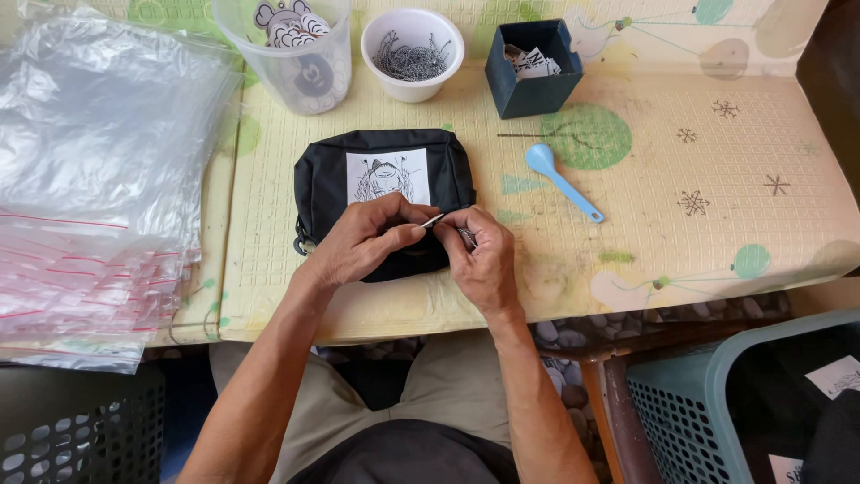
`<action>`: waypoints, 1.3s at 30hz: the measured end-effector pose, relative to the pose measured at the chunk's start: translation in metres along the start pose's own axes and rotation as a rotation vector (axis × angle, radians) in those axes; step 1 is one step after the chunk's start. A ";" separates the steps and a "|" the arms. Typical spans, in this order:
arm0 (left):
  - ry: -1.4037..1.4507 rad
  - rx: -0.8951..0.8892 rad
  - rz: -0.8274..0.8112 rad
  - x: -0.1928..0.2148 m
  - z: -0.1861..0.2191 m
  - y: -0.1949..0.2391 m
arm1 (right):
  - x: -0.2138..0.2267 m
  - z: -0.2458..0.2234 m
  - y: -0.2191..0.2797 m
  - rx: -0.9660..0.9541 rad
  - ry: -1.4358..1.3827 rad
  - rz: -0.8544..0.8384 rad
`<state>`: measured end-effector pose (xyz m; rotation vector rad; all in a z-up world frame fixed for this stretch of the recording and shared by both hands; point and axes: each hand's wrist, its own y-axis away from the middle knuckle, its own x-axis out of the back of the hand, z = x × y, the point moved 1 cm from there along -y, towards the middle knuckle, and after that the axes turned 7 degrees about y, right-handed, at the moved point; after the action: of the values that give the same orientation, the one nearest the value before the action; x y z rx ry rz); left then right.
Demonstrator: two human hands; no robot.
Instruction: The person attaches a metal chain to a small black pouch, then adds a cartoon character charm to the chain. The person places the pouch and charm into a clear plastic zip-top bag and seals it.
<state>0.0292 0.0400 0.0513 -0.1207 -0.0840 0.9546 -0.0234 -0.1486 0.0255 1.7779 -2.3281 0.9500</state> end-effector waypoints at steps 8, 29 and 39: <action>-0.016 -0.023 -0.006 -0.003 0.002 0.001 | 0.001 -0.005 0.000 -0.013 0.018 0.009; -0.206 -0.250 0.024 -0.004 0.000 -0.004 | 0.003 -0.002 0.000 0.042 0.082 0.010; -0.255 -0.327 0.120 -0.009 -0.019 -0.010 | 0.003 -0.005 0.001 0.071 0.102 0.010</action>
<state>0.0346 0.0257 0.0339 -0.3077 -0.4729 1.0674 -0.0267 -0.1484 0.0304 1.7002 -2.2703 1.1105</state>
